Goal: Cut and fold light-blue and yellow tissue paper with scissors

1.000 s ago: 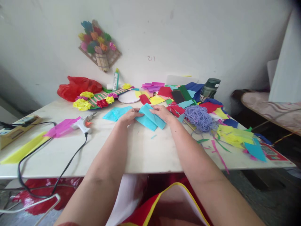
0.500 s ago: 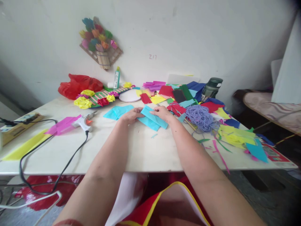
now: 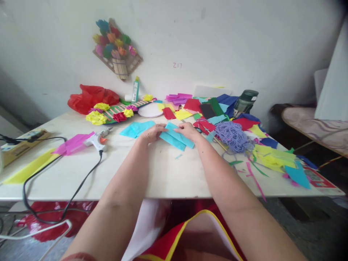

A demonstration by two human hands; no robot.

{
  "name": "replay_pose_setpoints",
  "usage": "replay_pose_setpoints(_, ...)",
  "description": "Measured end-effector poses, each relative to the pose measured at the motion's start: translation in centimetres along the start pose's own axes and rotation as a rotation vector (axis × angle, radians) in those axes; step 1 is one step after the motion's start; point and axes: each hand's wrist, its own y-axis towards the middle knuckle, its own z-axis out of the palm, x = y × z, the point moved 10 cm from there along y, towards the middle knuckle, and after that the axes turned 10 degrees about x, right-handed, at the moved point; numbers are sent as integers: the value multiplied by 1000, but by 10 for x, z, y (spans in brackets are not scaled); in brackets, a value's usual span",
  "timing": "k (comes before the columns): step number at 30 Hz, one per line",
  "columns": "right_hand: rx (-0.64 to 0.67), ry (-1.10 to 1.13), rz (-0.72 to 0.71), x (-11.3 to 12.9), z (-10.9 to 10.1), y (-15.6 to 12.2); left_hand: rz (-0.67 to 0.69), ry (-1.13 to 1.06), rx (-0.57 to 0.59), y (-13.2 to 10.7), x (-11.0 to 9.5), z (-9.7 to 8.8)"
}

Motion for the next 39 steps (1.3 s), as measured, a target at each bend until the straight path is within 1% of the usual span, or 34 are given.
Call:
replay_pose_setpoints(2, -7, -4, -11, 0, 0, 0, -10, 47, -16, 0, 0, -1)
replay_pose_setpoints(5, -14, -17, -11, 0, 0, 0, 8, 97, 5, 2, -1, 0)
replay_pose_setpoints(16, -25, -66, 31, -2, 0, 1, 61, 114, 58, 5, -5, 4)
replay_pose_setpoints(18, -46, -41, 30, -3, -1, 1, 71, 131, 56, 5, -6, 4)
replay_pose_setpoints(22, -148, 62, 37, -7, -9, -1, 96, 150, 39, 5, -10, 3)
replay_pose_setpoints(25, -134, 97, 41, -8, -8, -1, 110, 152, 36, 4, -12, 4)
replay_pose_setpoints(29, -70, -4, 34, -5, -5, 0, 114, 141, 44, 3, -14, 7)
replay_pose_setpoints(36, -97, -148, 25, 4, -9, -2, 144, 95, 92, 3, -16, 13)
replay_pose_setpoints(39, -121, -180, 29, 7, -10, -2, 150, 72, 85, 3, -15, 12)
